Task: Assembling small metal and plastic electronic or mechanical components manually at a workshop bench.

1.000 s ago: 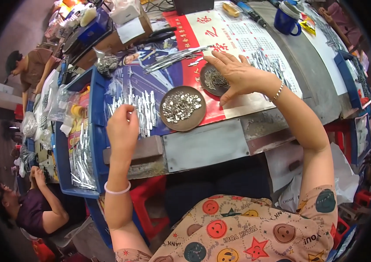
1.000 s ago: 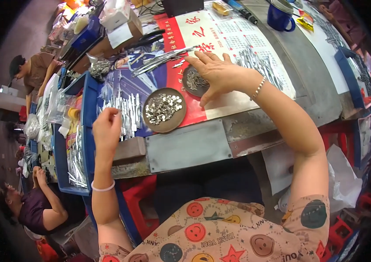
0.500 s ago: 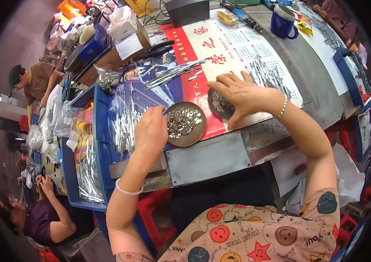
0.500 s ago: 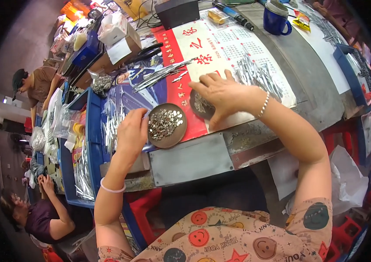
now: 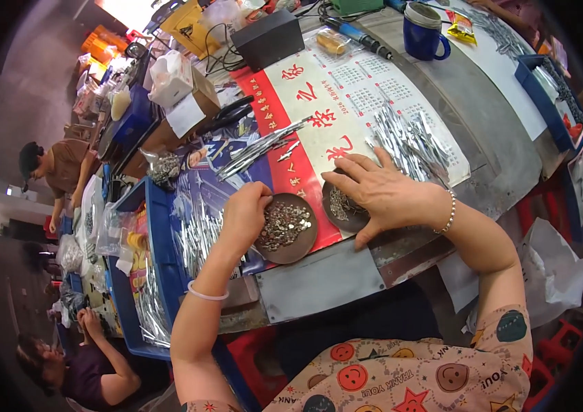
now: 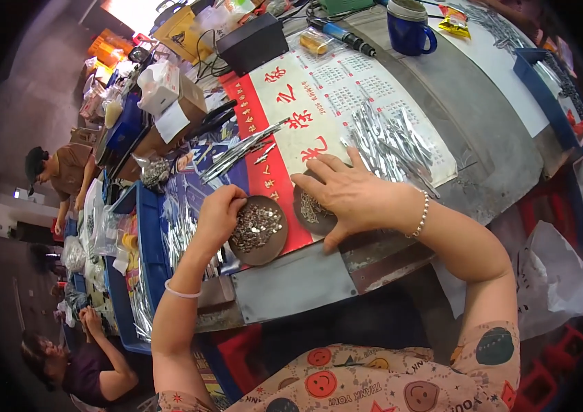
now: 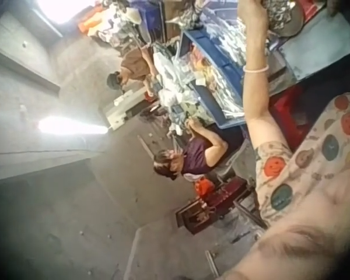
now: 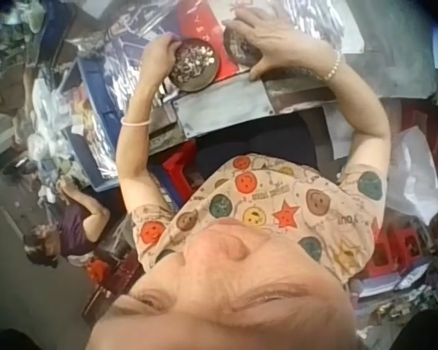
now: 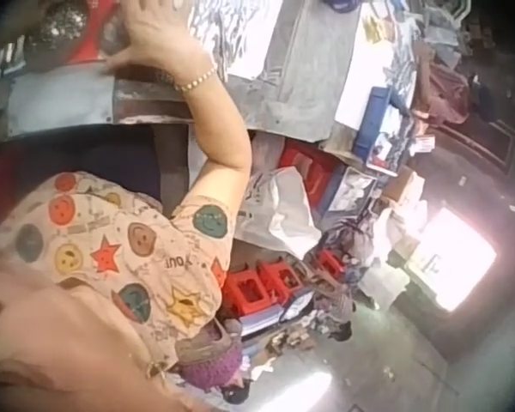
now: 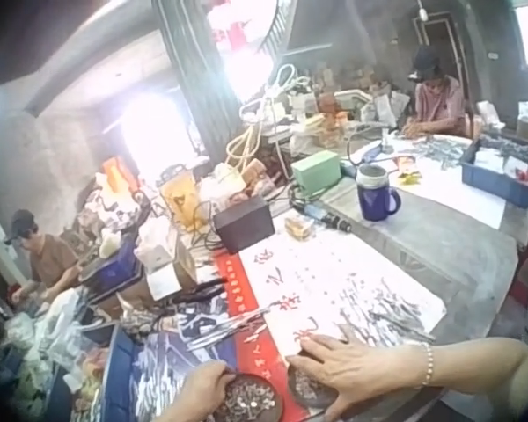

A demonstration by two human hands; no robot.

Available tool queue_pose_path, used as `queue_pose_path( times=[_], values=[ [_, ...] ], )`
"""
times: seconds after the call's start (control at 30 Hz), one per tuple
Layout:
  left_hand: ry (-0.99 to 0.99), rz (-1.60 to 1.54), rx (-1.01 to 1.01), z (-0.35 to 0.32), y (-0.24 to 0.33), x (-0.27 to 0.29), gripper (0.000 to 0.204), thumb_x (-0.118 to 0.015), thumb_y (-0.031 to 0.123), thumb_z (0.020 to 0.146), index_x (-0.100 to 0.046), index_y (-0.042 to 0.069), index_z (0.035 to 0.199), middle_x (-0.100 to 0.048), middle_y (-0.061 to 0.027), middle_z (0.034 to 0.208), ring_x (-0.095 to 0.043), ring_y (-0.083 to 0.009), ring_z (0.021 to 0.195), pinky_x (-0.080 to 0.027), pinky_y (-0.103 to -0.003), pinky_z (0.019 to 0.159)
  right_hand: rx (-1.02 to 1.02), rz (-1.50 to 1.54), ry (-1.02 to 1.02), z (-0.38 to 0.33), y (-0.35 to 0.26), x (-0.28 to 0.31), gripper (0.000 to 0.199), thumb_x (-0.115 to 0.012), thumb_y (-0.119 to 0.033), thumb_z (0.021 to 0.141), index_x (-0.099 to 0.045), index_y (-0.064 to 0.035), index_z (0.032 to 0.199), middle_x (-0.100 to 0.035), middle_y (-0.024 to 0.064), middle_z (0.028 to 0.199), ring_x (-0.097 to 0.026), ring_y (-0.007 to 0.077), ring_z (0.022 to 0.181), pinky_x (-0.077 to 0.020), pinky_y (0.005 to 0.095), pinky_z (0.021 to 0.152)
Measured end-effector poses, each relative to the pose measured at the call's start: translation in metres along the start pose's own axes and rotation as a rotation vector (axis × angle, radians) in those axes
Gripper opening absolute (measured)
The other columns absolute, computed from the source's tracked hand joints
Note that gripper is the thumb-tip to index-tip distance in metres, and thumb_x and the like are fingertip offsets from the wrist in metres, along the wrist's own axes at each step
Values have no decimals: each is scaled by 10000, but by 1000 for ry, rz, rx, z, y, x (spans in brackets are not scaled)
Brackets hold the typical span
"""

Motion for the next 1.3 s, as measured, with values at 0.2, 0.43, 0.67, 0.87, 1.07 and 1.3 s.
queue_pose_path(
  times=[0.2,0.43,0.67,0.87,1.07,1.3],
  values=[
    [56,-17,-19,7,10,-7,76,-602,76,825,-578,20,870,-582,-173,807,-577,-380,781,-446,-441,670,-42,19,-18,-2,10,5,1079,-803,-519,558,-305,-40,1388,-368,221,1345,-300,377,1314,-232,611,1029],
    [39,-127,28,15,3,-4,124,-599,92,859,-629,-8,925,-637,-132,832,-619,-212,743,-479,-301,676,-14,59,79,-9,16,12,961,-776,-488,627,-344,-52,1367,-390,178,1345,-325,338,1305,-247,591,1027],
    [184,-195,-29,36,2,11,113,-598,70,832,-624,-1,916,-613,-159,838,-608,-298,763,-478,-341,693,-15,217,475,-14,30,49,326,-651,-183,820,-547,-45,1097,-578,105,1035,-546,267,1009,-376,368,887],
    [125,18,-124,70,-10,-25,155,-676,137,763,-606,11,819,-586,-166,816,-571,-327,800,-457,-409,716,10,278,395,-25,-15,59,315,-678,-123,782,-573,-34,1066,-599,114,1072,-546,284,1047,-382,390,935],
    [8,84,-36,67,-19,-45,159,-600,127,761,-593,-18,826,-608,-238,836,-603,-411,815,-484,-489,678,-17,290,357,-52,-73,52,351,-687,-20,687,-578,-21,1020,-602,131,1047,-565,313,1008,-367,442,979],
    [241,-280,-31,11,14,10,188,-663,137,782,-577,-18,845,-634,-187,747,-627,-316,718,-490,-395,654,-144,504,494,-53,-93,31,408,-633,83,715,-557,-2,1107,-562,145,1163,-554,314,1054,-414,375,964]
  ],
)
Point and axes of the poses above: each hand's wrist, its own z-axis towards the middle knuckle, its own x-axis out of the back of the hand, y = z × x, the point moved 6 cm from there along z, towards the middle knuckle
